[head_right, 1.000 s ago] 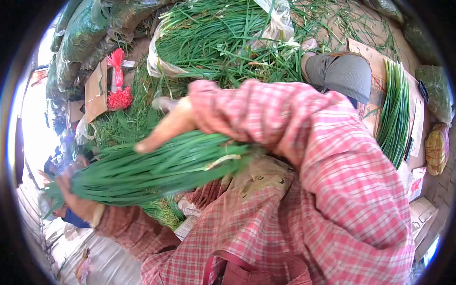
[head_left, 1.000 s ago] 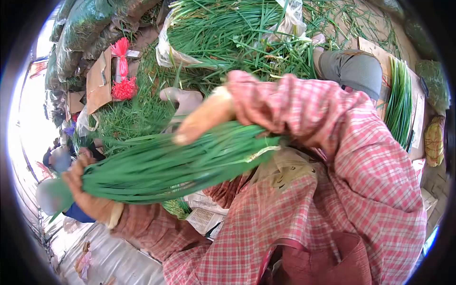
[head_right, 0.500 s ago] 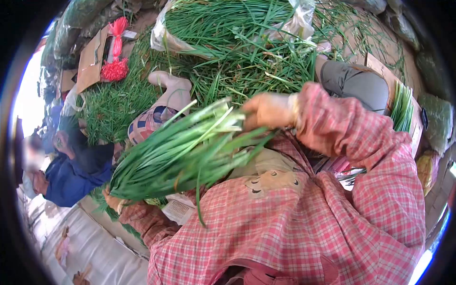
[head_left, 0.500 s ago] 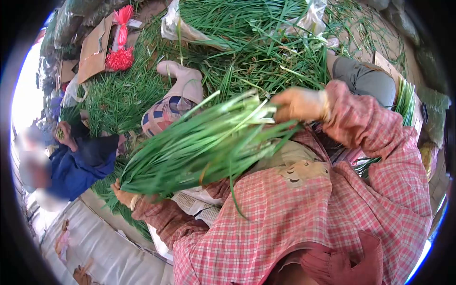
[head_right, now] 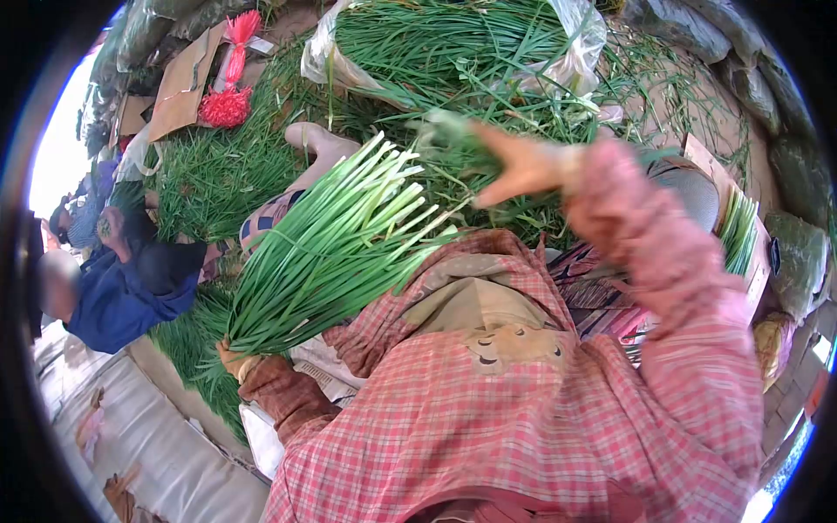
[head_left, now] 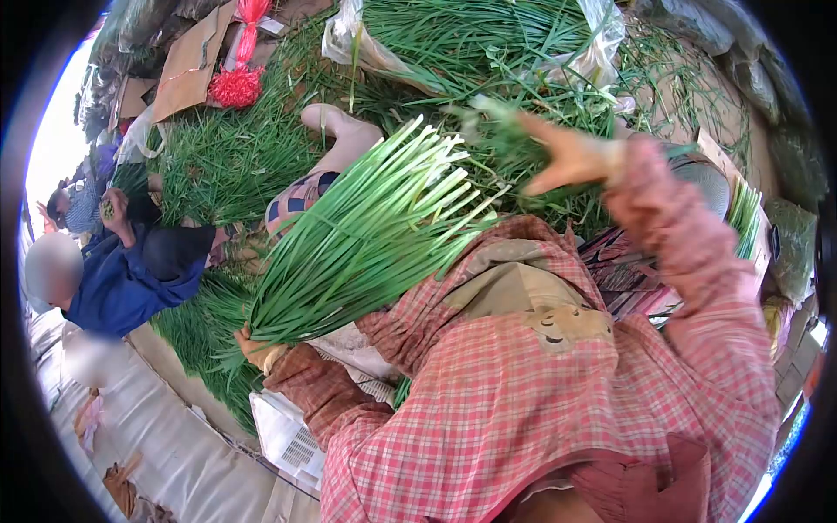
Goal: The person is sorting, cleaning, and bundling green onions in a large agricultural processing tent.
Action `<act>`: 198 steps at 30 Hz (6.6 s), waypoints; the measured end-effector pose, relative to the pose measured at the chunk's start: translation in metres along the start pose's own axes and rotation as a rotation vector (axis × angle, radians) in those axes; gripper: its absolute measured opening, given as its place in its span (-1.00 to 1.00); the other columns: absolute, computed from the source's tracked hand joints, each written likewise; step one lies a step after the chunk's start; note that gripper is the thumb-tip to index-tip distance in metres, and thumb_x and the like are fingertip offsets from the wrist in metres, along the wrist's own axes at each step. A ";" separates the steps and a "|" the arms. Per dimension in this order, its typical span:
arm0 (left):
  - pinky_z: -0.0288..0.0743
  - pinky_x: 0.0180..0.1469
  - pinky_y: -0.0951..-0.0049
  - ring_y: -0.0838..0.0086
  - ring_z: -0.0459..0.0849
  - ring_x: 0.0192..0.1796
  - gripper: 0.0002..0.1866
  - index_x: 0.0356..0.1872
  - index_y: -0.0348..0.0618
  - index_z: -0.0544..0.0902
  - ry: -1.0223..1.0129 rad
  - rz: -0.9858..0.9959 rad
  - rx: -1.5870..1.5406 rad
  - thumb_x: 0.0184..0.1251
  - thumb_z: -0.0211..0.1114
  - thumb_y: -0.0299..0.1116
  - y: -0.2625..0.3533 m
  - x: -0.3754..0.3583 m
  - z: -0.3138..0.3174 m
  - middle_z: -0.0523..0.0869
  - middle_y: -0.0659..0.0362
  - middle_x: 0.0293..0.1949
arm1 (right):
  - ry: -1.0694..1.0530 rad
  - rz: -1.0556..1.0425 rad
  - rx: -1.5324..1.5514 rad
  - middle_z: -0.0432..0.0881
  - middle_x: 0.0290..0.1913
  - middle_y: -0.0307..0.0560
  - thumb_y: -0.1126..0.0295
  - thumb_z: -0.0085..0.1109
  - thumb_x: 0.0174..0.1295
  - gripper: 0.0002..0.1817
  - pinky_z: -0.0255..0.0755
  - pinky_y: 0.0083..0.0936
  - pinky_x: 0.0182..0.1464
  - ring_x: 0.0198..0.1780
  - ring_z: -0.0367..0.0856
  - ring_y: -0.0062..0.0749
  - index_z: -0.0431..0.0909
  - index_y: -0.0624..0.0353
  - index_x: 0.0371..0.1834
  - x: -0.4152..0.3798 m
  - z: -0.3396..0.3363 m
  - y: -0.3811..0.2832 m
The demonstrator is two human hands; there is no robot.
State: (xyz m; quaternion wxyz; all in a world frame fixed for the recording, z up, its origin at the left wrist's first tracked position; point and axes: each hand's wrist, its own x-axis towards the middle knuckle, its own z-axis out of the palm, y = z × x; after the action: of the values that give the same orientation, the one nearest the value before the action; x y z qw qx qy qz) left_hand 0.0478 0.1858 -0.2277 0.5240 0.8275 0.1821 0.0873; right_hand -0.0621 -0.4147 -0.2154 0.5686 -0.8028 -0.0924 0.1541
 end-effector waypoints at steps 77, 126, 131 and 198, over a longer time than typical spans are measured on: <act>0.56 -0.20 0.27 0.28 0.62 -0.26 -0.85 -0.20 -0.25 0.38 -0.005 -0.168 0.189 0.22 -0.07 -0.50 -0.016 -0.085 0.032 0.61 0.01 -0.25 | 0.219 0.208 0.528 0.54 -0.04 -0.20 0.33 0.23 0.03 -0.46 0.40 -0.57 -0.16 -0.10 0.50 -0.49 0.36 0.06 0.15 0.109 0.036 -0.017; 0.44 0.04 0.14 0.15 0.54 -0.03 -0.65 0.03 -0.25 0.40 0.089 -0.577 -0.568 0.36 -0.20 -0.29 -0.045 -0.079 0.024 0.53 -0.03 0.00 | 0.795 0.329 0.242 0.58 -0.38 -0.22 0.32 0.09 0.12 -0.85 0.38 -0.54 -0.24 -0.31 0.51 -0.50 0.54 0.16 -0.39 -0.011 -0.068 0.047; 0.51 -0.10 0.19 0.16 0.60 -0.16 -0.59 -0.11 -0.29 0.44 -0.009 -0.331 -0.382 0.38 -0.29 -0.20 -0.060 -0.076 0.025 0.58 -0.05 -0.10 | 0.808 0.410 -1.580 0.61 -0.27 -0.07 0.24 0.22 -0.09 -0.76 0.38 -0.31 -0.11 -0.19 0.54 -0.18 0.60 0.00 -0.31 -0.010 -0.039 0.016; 0.54 -0.12 0.29 0.23 0.61 -0.16 -0.67 0.02 -0.33 0.38 0.014 -0.362 0.016 0.31 -0.14 -0.39 -0.049 -0.151 0.032 0.58 -0.03 -0.10 | 0.297 0.308 -0.322 0.55 -0.16 0.04 0.12 0.22 -0.04 -0.54 0.41 -0.38 -0.06 -0.14 0.54 -0.14 0.52 0.10 -0.07 0.027 0.049 -0.001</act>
State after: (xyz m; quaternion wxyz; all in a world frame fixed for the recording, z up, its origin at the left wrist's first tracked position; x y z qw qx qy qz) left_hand -0.0905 0.1189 -0.2789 0.5232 0.7848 0.3322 -0.0040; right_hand -0.0541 -0.3628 -0.2334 0.4108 -0.9012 0.0920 0.1026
